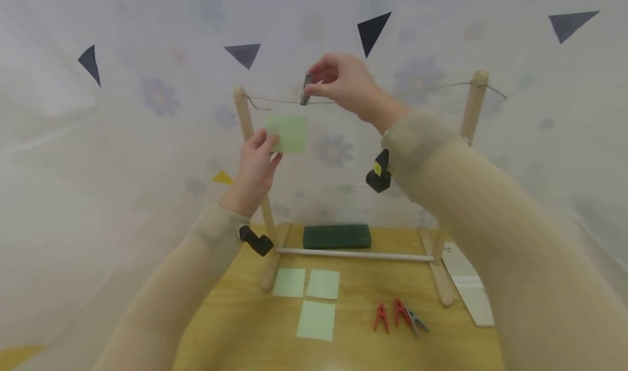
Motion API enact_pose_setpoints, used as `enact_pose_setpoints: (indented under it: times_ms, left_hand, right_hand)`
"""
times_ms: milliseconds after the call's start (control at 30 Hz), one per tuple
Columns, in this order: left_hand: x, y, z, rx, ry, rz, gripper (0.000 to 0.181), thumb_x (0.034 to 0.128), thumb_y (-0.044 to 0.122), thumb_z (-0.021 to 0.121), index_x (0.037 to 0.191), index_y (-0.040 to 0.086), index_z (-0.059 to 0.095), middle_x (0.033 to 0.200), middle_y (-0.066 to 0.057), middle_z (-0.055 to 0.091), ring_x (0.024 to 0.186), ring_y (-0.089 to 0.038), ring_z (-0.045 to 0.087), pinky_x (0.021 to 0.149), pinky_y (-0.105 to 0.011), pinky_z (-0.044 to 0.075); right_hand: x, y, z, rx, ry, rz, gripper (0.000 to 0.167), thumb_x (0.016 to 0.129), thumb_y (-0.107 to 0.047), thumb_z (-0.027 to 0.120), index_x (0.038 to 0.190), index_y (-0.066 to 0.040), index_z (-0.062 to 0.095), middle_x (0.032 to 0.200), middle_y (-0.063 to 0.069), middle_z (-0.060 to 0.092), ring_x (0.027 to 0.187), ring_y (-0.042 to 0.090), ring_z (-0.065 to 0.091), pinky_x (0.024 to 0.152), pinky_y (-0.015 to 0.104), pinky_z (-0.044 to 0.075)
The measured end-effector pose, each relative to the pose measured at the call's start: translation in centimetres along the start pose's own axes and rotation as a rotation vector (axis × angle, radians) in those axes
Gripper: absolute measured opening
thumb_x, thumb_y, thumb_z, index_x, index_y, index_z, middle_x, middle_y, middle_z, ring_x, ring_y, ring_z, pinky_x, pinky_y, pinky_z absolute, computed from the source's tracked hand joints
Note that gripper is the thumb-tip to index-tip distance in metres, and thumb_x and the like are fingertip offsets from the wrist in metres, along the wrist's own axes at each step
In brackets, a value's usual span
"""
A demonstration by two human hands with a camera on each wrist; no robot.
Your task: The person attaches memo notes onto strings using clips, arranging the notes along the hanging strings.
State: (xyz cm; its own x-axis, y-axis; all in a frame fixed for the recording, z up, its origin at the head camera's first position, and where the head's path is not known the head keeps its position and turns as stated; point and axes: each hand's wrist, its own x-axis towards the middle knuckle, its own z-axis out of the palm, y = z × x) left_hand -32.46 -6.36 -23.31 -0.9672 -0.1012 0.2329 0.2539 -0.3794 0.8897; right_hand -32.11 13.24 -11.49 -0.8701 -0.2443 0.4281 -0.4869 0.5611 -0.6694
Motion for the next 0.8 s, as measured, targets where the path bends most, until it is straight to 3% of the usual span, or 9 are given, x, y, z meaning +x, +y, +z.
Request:
enact_pose_setpoints:
  times_ms: [200,433,600,800]
  left_hand:
    - [0.2,-0.1,0.4,-0.002,0.04,-0.004,0.031,0.0993,0.007,0.056,0.129,0.001,0.06,0.094,0.003,0.055,0.086,-0.009,0.053,0.08,-0.026,0.039]
    - [0.6,0.1,0.8,-0.052,0.062,-0.013,0.026,0.1,0.006,0.055,0.126,0.002,0.06,0.096,0.002,0.053,0.086,-0.009,0.052,0.078,-0.024,0.04]
    - [0.7,0.1,1.2,-0.115,0.078,-0.017,0.023,0.0993,0.002,0.055,0.121,-0.001,0.06,0.095,0.0,0.052,0.082,-0.009,0.052,0.075,-0.022,0.043]
    - [1.1,0.2,1.9,-0.129,0.087,-0.013,0.031,0.0985,0.0,0.054,0.129,-0.007,0.056,0.093,-0.001,0.05,0.081,-0.009,0.05,0.072,-0.019,0.043]
  right_hand:
    - [0.4,-0.6,0.5,-0.017,0.013,-0.046,0.029,0.09,-0.026,0.074,0.114,-0.012,0.067,0.098,-0.008,0.067,0.103,0.012,0.06,0.093,0.031,0.049]
    - [0.9,-1.0,1.2,0.049,0.076,-0.068,0.021,0.089,-0.021,0.075,0.106,-0.011,0.068,0.093,-0.011,0.066,0.096,0.01,0.061,0.096,0.031,0.049]
    - [1.1,-1.2,1.8,0.036,0.085,-0.059,0.022,0.089,-0.022,0.074,0.106,-0.01,0.068,0.099,-0.006,0.067,0.096,0.012,0.061,0.096,0.032,0.049]
    - [1.6,-1.2,2.1,0.036,0.102,-0.032,0.023,0.09,-0.024,0.074,0.106,-0.01,0.068,0.096,-0.008,0.067,0.098,0.012,0.061,0.095,0.031,0.048]
